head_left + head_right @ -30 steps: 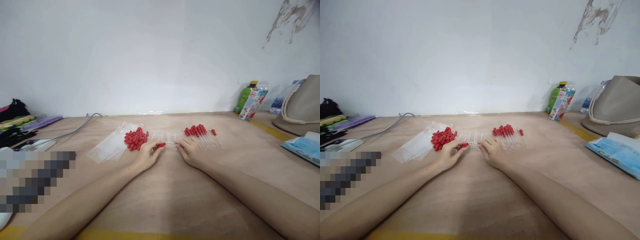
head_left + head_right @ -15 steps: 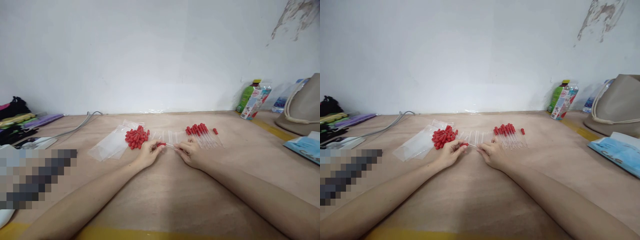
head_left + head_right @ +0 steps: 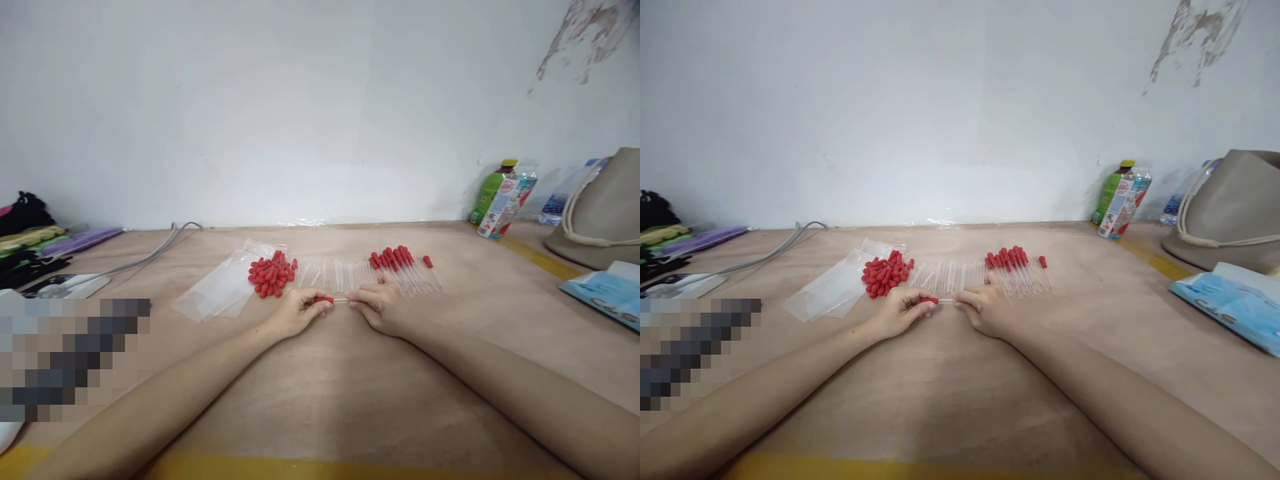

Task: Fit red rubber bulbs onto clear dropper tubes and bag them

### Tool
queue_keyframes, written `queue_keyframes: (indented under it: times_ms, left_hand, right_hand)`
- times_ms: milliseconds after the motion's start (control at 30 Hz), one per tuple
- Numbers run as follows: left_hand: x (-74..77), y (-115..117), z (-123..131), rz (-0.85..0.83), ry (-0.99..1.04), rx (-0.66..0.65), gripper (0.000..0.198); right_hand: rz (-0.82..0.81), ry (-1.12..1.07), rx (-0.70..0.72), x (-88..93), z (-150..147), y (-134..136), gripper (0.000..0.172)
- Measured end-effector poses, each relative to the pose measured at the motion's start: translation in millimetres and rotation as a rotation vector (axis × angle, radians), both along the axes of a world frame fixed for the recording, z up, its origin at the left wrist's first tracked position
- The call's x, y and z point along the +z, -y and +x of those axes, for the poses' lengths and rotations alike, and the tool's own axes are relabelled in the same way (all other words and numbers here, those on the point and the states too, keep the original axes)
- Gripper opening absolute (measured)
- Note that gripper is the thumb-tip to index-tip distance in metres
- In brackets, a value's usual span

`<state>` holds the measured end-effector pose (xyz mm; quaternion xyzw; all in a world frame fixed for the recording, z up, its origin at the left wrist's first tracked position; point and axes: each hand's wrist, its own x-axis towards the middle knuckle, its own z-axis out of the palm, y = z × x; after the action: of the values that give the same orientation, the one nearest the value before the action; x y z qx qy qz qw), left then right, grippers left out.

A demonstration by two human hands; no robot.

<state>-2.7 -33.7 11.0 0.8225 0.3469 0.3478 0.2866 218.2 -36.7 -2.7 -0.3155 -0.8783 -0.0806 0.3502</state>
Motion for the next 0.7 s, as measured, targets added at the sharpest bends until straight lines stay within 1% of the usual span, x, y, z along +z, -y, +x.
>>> queue_keyframes:
  times_ms: [233,367,533,633,700]
  left_hand:
    - [-2.2,2,1,0.011,-0.04,0.006,0.022]
    - [-2.3,3,2,0.1,-0.077,0.005,0.018]
    - [-1.2,3,2,0.204,-0.112,-0.004,0.016]
    - [-0.9,3,2,0.221,-0.121,-0.009,0.016]
    - [-1.0,3,3,0.215,-0.12,0.022,0.015]
  right_hand:
    - [0.05,0.035,-0.007,4.5,-5,5,0.026]
    - [0.058,0.069,-0.016,6.5,-9,6,0.028]
    - [0.016,0.093,-0.01,7.4,-14,7,0.029]
    - [-0.017,0.123,-0.02,8.3,-16,7,0.031]
    - [-0.035,0.142,-0.04,9.3,-17,8,0.032]
